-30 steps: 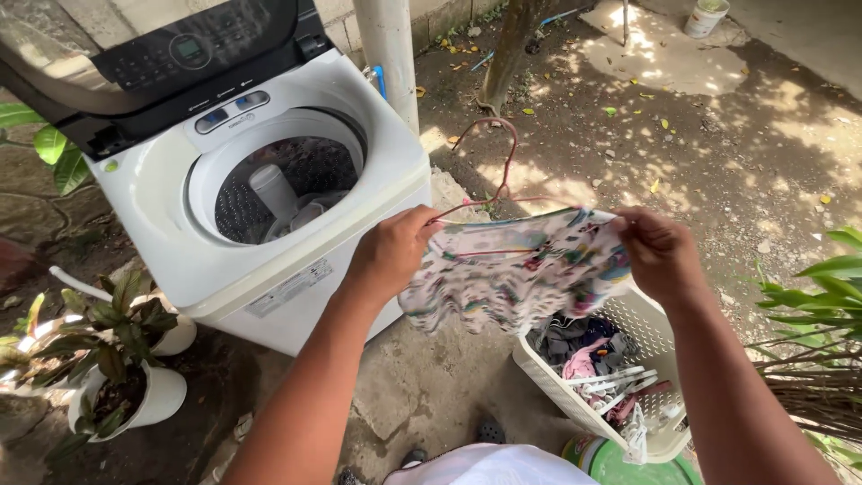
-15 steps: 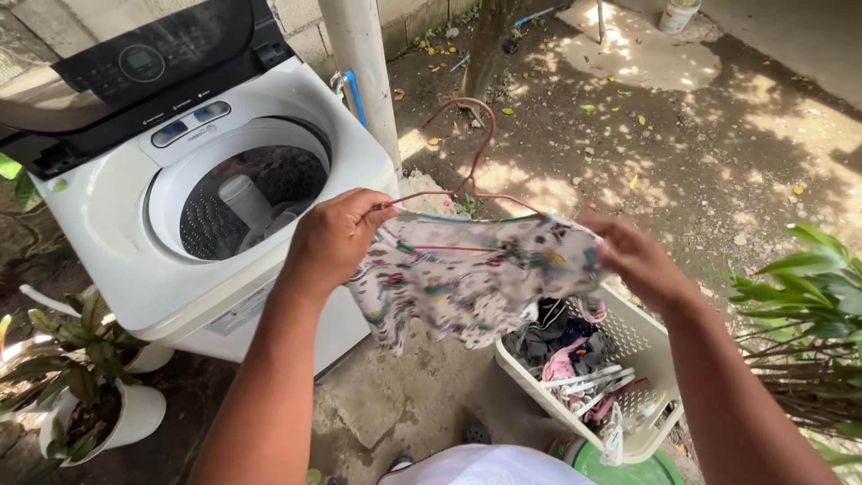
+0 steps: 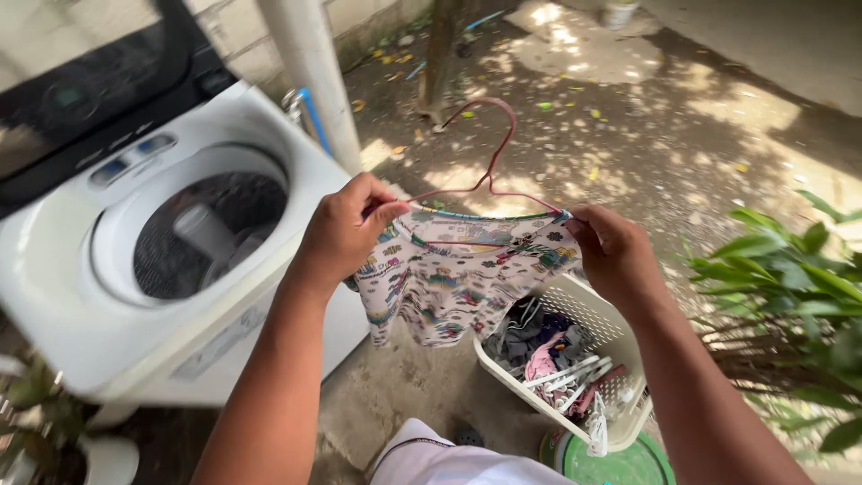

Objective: Hanging wet laundry on hangers and placing them on an outdoor clothesline.

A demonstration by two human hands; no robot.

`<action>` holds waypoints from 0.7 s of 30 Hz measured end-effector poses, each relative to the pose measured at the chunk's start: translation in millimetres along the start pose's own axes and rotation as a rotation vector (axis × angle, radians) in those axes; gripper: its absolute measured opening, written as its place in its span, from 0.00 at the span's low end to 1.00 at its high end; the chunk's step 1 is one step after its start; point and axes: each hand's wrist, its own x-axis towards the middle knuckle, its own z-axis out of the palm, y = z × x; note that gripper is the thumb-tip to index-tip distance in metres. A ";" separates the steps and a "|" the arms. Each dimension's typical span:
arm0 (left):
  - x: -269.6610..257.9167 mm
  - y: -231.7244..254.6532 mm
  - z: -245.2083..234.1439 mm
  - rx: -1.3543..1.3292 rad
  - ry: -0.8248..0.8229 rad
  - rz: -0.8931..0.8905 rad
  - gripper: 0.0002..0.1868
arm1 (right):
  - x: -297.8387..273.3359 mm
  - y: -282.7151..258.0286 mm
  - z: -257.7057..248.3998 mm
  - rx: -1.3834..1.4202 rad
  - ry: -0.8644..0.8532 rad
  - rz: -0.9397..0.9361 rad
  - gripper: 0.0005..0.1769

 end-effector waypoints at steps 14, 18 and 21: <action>66.4 9.4 18.1 -0.339 -0.327 0.444 0.13 | -129.4 -91.2 -50.8 -0.127 0.560 0.222 0.05; 69.9 -5.8 60.0 -0.420 -0.507 0.394 0.07 | -202.0 -117.9 -55.7 -0.035 0.749 0.378 0.06; 61.6 15.4 106.0 -0.681 -0.634 0.379 0.07 | -245.8 -157.9 -57.9 -0.176 0.868 0.488 0.06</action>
